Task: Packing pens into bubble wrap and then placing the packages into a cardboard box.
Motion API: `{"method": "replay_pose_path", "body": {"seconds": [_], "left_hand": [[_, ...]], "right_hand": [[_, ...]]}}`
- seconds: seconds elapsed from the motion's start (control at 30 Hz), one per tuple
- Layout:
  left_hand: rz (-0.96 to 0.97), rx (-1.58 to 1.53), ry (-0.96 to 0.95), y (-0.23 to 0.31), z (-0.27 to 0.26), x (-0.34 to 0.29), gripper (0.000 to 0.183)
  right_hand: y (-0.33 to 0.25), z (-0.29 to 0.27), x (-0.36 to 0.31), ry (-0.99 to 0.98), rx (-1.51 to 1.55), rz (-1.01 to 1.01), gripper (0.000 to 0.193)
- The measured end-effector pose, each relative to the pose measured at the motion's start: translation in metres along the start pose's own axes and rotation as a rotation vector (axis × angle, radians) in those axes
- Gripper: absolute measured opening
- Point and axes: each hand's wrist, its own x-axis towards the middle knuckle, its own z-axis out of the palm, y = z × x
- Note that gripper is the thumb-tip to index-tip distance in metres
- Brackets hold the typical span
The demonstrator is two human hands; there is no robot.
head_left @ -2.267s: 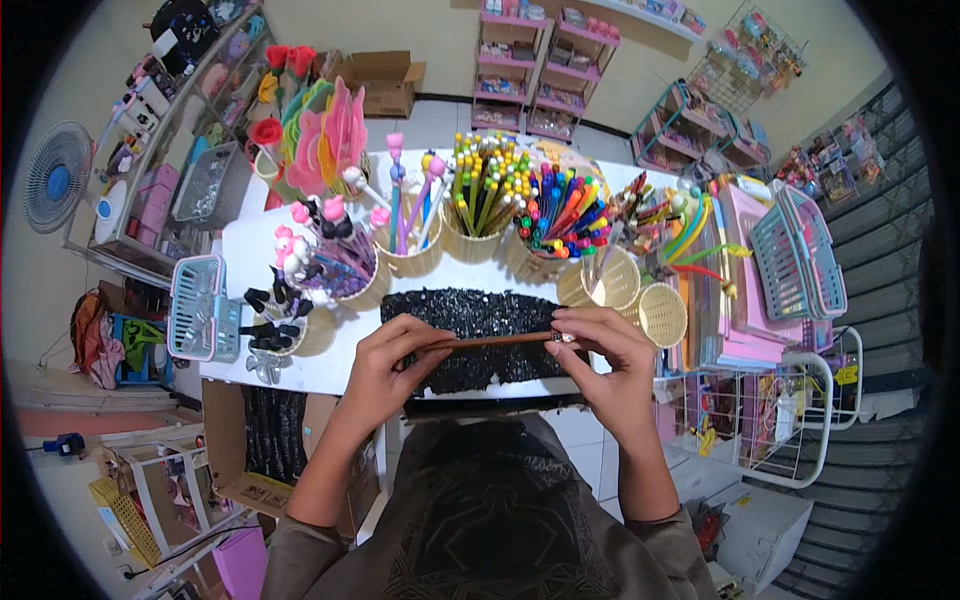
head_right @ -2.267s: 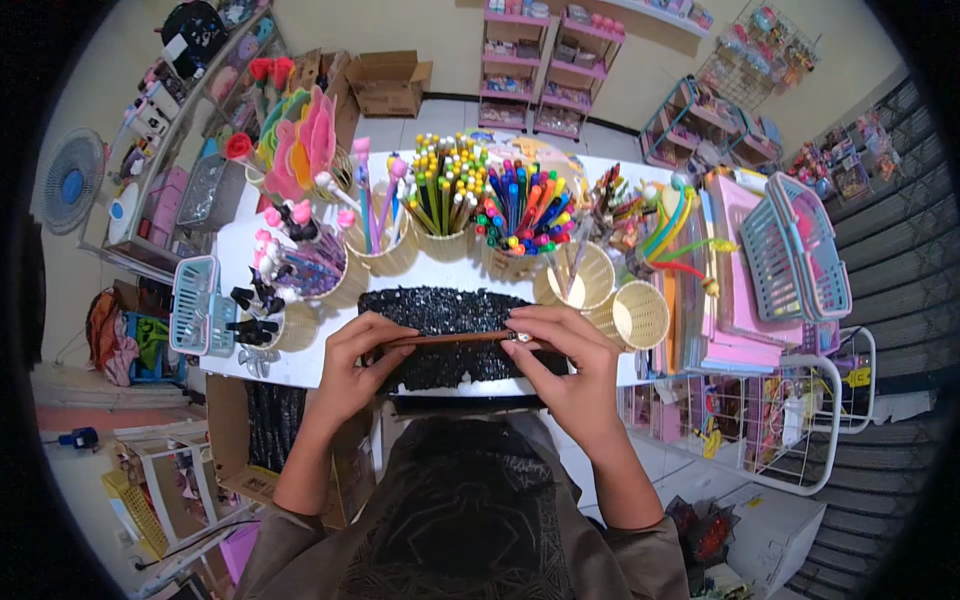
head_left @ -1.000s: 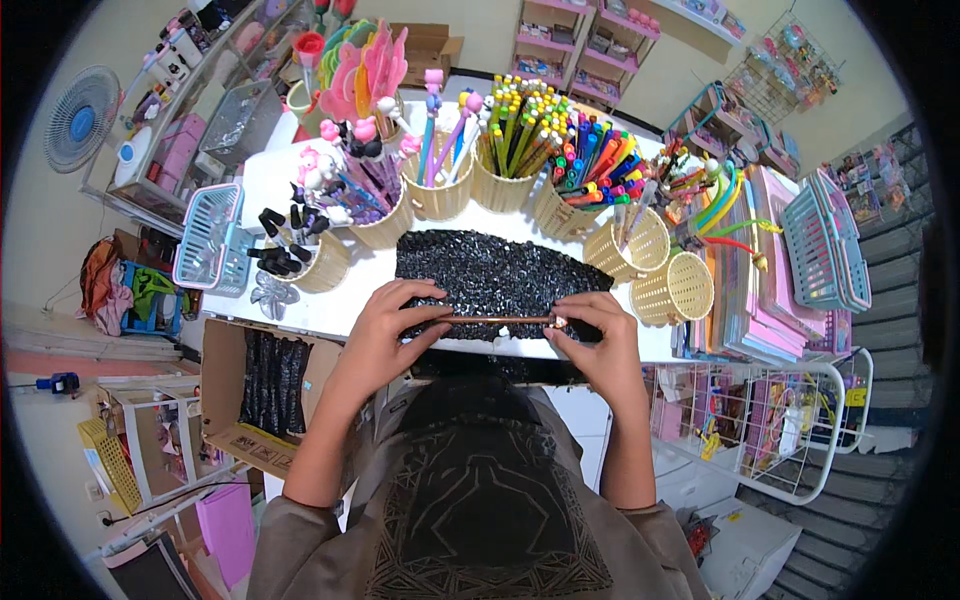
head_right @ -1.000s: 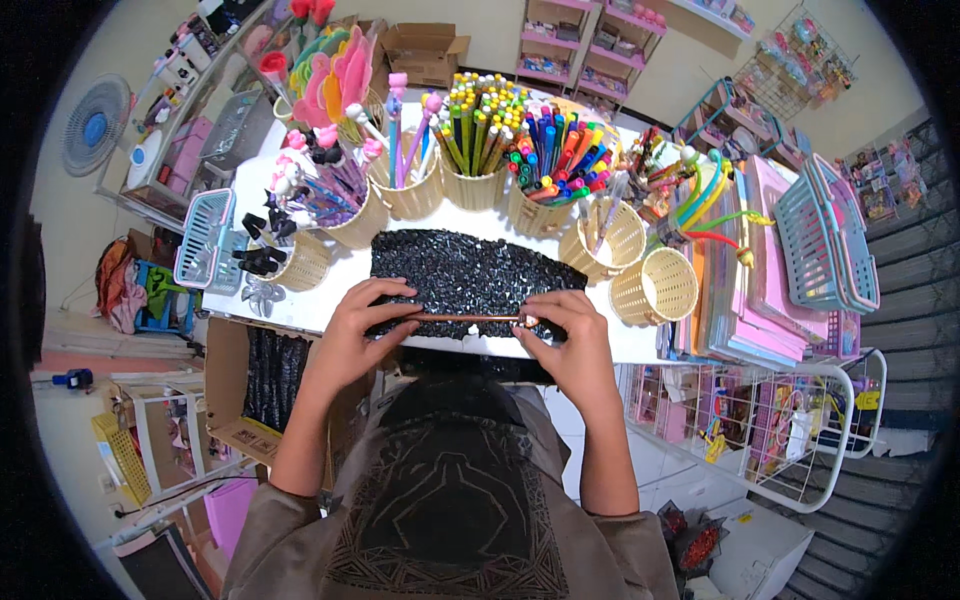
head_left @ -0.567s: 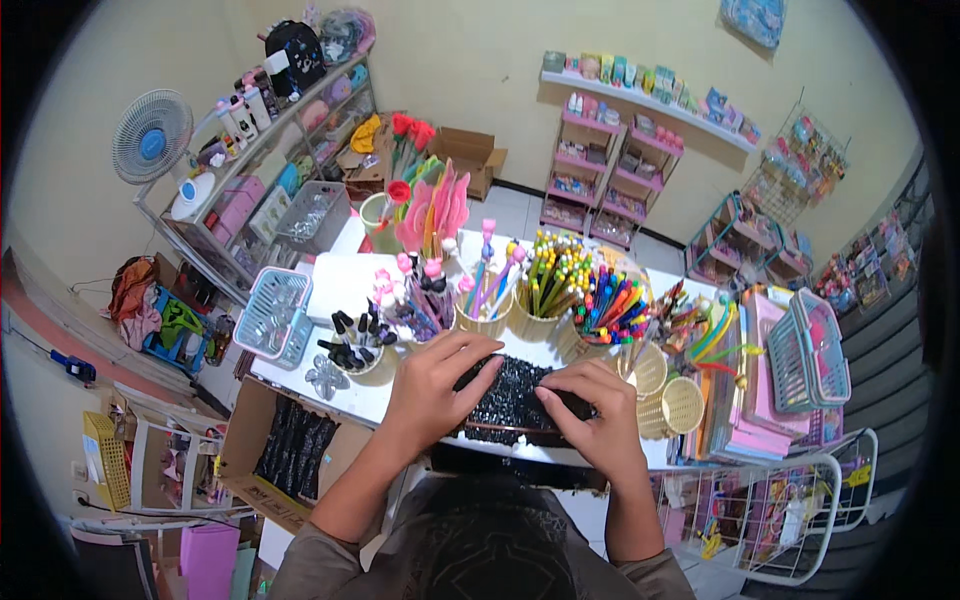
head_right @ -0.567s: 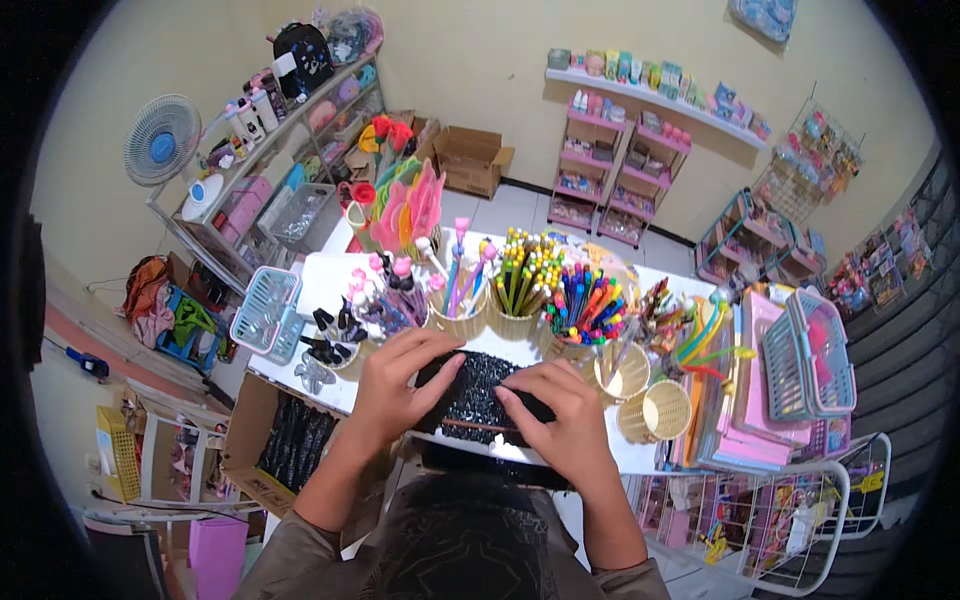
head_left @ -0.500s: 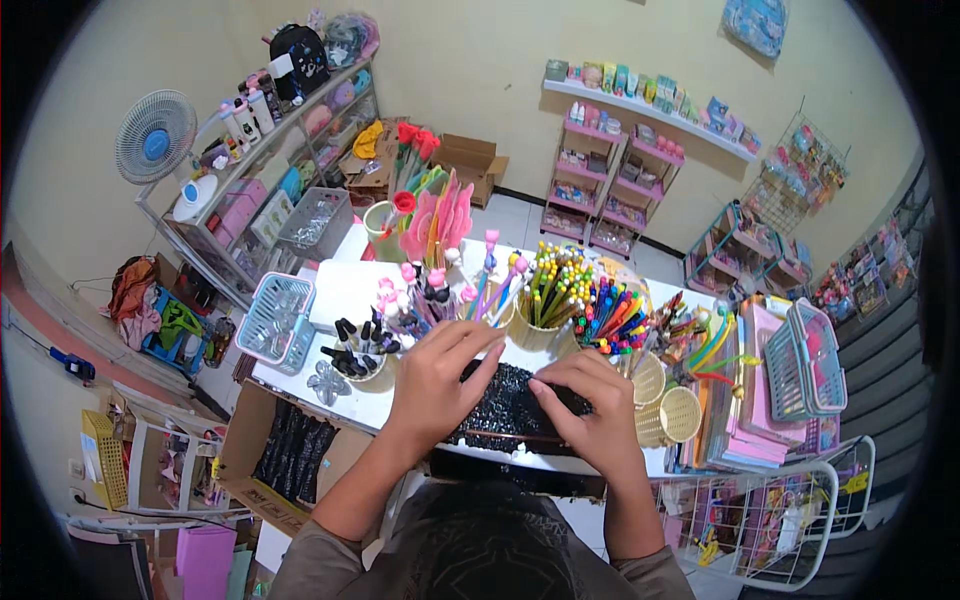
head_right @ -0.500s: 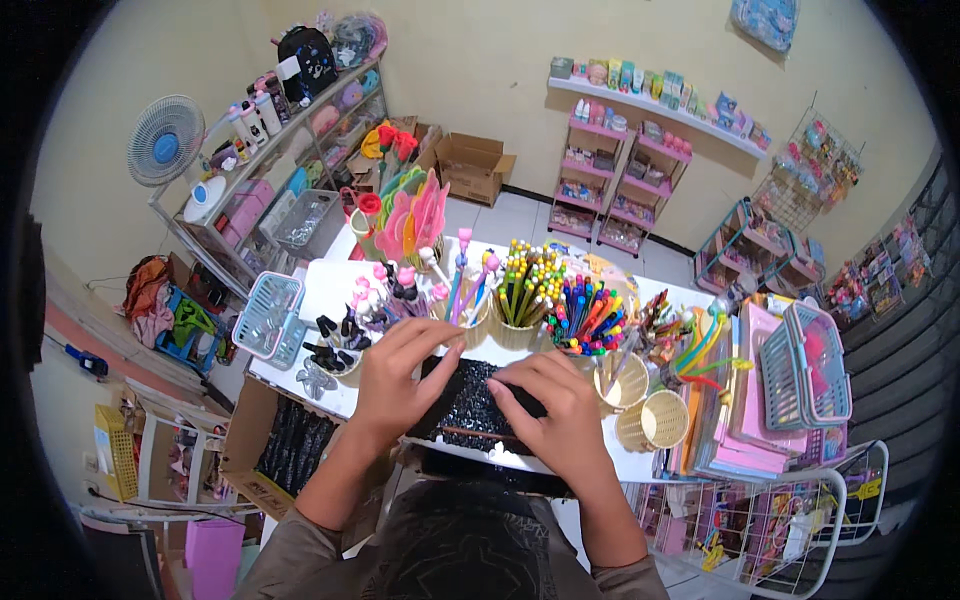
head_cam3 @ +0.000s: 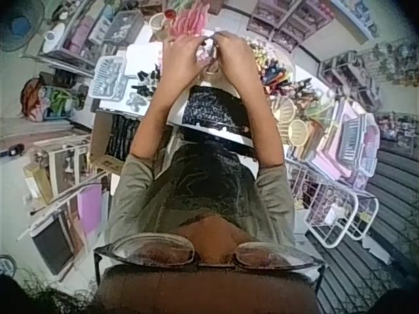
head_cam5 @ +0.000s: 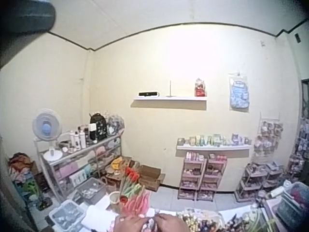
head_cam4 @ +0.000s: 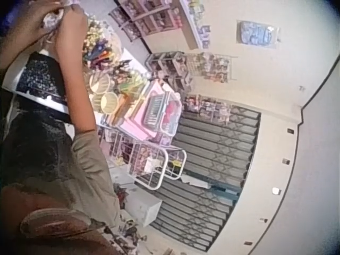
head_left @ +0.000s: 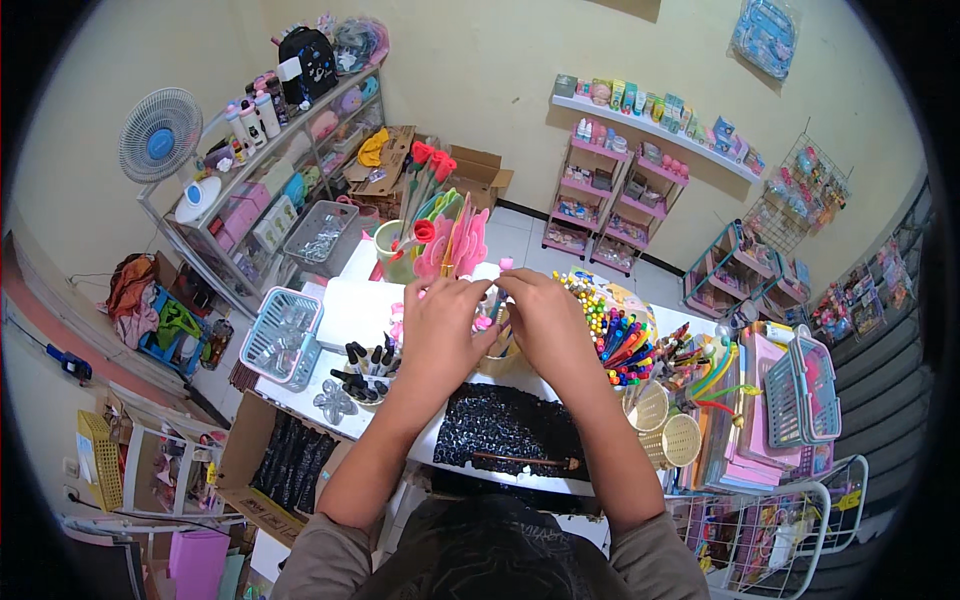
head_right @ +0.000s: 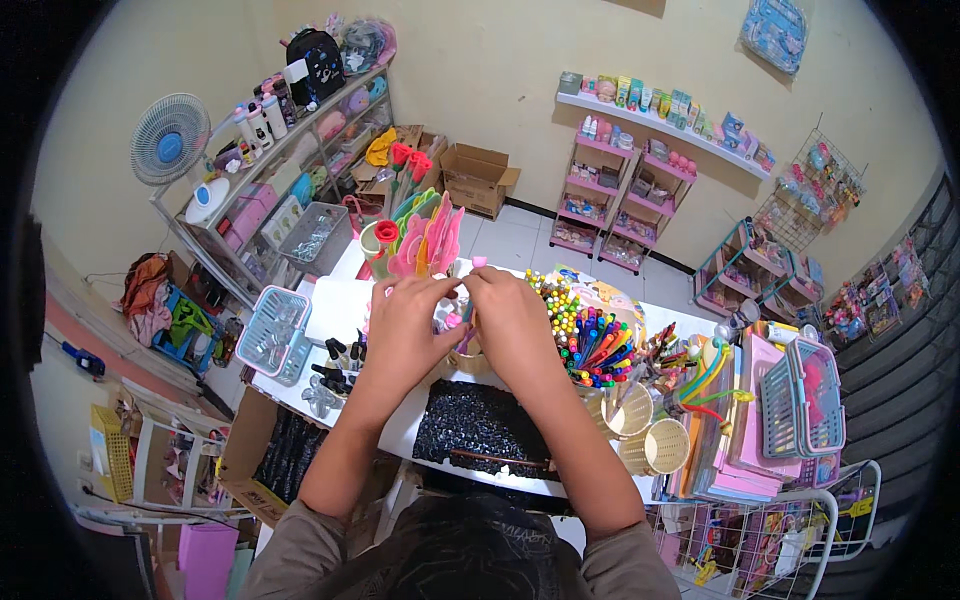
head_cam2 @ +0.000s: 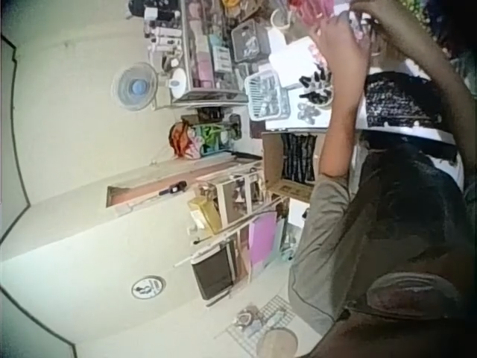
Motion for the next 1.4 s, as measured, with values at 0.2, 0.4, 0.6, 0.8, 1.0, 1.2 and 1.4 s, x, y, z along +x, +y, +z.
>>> {"method": "replay_pose_path", "body": {"seconds": [0.2, 0.4, 0.6, 0.8, 1.0, 1.2, 1.4], "left_hand": [[-0.046, 0.010, -0.053, -0.002, 0.006, 0.000, 0.052], [-0.021, 0.013, -0.036, 0.000, 0.005, -0.003, 0.047], [-0.027, 0.006, -0.033, 0.005, 0.002, -0.001, 0.027], [0.078, -0.054, 0.051, 0.008, 0.000, 0.001, 0.023], [0.169, -0.118, 0.065, 0.019, -0.006, 0.003, 0.022], [0.201, -0.273, -0.010, 0.025, -0.011, -0.006, 0.026], [0.220, -0.468, -0.089, 0.031, -0.017, -0.021, 0.018]], "right_hand": [[0.009, 0.007, 0.008, -0.060, 0.074, 0.032, 0.031], [0.010, 0.001, 0.006, -0.068, 0.141, -0.001, 0.027], [0.012, -0.010, 0.002, -0.047, 0.273, 0.022, 0.024], [-0.003, -0.037, -0.010, 0.146, 0.369, 0.001, 0.023], [-0.004, -0.057, -0.028, 0.353, 0.371, 0.054, 0.021], [0.004, -0.081, -0.063, 0.588, 0.456, 0.203, 0.022], [-0.001, -0.079, -0.115, 0.703, 0.524, 0.349, 0.028]]}}
